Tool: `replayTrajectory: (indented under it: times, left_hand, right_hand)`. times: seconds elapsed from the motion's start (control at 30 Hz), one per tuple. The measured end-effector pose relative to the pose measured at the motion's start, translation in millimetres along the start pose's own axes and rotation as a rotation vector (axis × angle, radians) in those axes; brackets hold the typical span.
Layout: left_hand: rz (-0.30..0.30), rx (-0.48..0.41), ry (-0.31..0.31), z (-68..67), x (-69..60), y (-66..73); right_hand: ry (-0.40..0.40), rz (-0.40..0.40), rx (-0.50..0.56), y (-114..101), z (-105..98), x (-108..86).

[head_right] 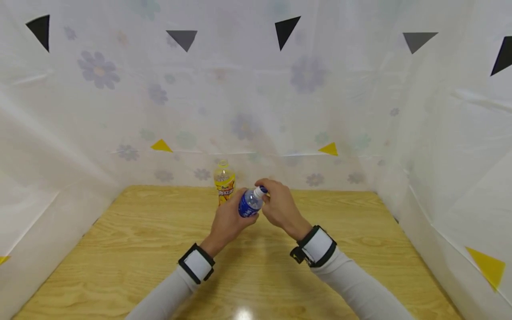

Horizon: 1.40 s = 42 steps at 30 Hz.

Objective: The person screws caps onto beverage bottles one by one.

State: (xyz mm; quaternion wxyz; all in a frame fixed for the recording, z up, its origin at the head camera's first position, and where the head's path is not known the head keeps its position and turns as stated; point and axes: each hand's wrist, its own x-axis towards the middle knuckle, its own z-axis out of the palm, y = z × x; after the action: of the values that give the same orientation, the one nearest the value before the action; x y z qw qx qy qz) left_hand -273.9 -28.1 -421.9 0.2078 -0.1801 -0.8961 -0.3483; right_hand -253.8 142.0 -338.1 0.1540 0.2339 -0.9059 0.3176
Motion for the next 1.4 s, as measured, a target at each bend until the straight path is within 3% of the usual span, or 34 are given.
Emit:
replayTrajectory:
  times: [0.7, 1.2, 1.4]
  left_hand:
    - [-0.002, -0.007, -0.007, -1.3, -0.2, 2.3]
    - [0.012, -0.008, -0.017, 2.2, -1.6, 1.7]
    - [0.016, -0.006, -0.021, 3.6, -3.0, 3.3]
  right_hand:
    - [0.006, 0.045, -0.037, 0, -1, 0.9]
    - [0.122, -0.025, -0.081, 9, 7, -0.2]
    - [0.125, -0.028, -0.079, 12, 7, -2.7]
